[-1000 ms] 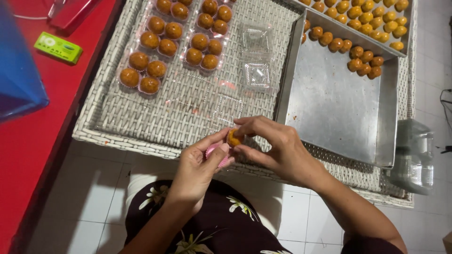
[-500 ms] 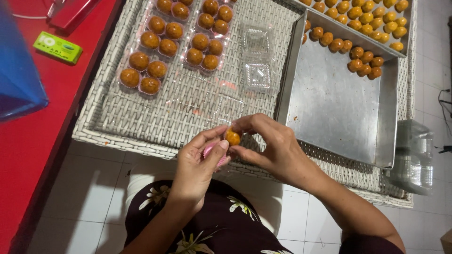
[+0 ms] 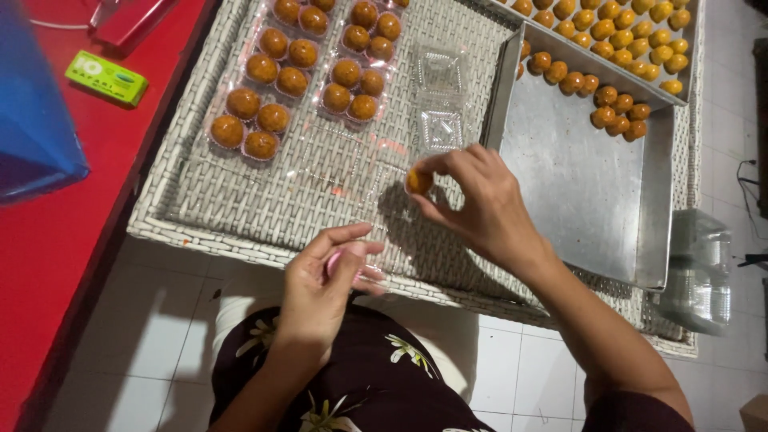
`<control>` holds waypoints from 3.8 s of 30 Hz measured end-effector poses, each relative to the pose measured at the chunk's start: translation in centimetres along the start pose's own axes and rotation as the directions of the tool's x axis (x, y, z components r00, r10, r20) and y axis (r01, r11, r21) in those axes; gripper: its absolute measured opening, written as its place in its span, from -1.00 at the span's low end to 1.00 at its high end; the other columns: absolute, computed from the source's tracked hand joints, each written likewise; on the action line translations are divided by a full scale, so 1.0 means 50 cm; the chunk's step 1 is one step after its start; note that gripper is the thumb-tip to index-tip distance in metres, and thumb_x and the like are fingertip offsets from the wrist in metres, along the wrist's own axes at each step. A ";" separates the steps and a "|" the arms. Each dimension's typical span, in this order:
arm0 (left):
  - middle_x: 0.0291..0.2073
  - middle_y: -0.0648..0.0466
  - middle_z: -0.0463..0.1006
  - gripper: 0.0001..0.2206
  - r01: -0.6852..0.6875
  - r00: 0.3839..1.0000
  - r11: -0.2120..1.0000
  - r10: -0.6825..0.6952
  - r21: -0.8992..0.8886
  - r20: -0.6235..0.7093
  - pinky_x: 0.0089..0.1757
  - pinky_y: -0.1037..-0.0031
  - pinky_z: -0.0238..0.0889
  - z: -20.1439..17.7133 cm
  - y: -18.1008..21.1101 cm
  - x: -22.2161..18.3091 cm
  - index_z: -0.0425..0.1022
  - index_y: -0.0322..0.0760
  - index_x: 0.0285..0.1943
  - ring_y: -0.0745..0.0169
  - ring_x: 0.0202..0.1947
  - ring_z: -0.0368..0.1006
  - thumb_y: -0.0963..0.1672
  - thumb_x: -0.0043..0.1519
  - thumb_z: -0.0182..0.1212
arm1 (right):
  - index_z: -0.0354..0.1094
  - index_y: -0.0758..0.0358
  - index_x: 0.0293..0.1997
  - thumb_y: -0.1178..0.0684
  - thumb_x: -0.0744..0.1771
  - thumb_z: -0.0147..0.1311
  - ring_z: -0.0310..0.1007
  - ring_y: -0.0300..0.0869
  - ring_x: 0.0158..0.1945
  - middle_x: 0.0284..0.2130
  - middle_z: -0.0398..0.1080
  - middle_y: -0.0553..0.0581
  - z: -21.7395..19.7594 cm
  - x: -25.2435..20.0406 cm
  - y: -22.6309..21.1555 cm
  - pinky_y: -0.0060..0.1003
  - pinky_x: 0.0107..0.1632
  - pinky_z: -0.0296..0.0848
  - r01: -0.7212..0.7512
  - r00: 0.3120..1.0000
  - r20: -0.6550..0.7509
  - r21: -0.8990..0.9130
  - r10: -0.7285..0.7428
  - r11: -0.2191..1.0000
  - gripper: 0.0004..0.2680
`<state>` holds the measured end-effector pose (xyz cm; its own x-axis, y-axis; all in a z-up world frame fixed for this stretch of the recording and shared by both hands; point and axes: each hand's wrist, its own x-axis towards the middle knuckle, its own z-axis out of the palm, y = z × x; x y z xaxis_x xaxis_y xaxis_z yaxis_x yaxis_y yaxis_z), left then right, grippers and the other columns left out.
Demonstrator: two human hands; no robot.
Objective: Packaging small round pastries into paper liners and plastic containers
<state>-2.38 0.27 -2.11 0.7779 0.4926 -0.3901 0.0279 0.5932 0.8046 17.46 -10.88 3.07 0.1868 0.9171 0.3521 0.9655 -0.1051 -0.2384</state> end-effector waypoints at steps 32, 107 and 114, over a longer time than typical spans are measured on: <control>0.38 -0.36 0.36 -0.45 0.108 0.971 0.931 -0.025 -0.347 0.237 0.15 0.30 0.31 0.024 0.049 0.010 0.26 -0.46 0.41 -0.05 0.31 0.37 0.02 0.34 -0.15 | 0.46 0.30 -0.06 0.08 0.33 0.23 0.46 -0.15 -0.21 -0.26 0.52 0.14 -0.021 -0.006 -0.109 -0.30 -0.06 0.42 -0.032 0.999 0.054 0.454 0.008 0.891 -0.84; 0.08 -0.07 0.58 -0.59 0.177 0.954 0.984 -0.177 0.021 0.241 0.07 0.42 0.42 0.077 0.079 0.043 0.50 -0.35 0.24 0.21 0.04 0.51 -0.29 0.17 0.10 | 0.29 0.31 -0.31 0.16 0.38 0.04 0.30 -0.09 -0.38 -0.43 0.37 0.12 -0.049 -0.037 -0.043 -0.22 -0.22 0.26 0.052 0.995 -0.093 0.323 -0.023 0.945 -0.91; -0.03 -0.08 0.61 -0.54 0.283 0.949 0.950 -0.257 -0.130 0.184 -0.07 0.47 0.38 0.098 0.060 0.046 0.47 -0.45 0.33 0.29 -0.14 0.48 -0.10 0.28 0.09 | 0.38 0.28 -0.21 0.12 0.43 0.08 0.48 -0.12 -0.25 -0.16 0.50 0.18 -0.077 -0.040 -0.055 -0.12 -0.05 0.47 0.291 0.936 -0.117 -0.270 -0.331 0.918 -0.91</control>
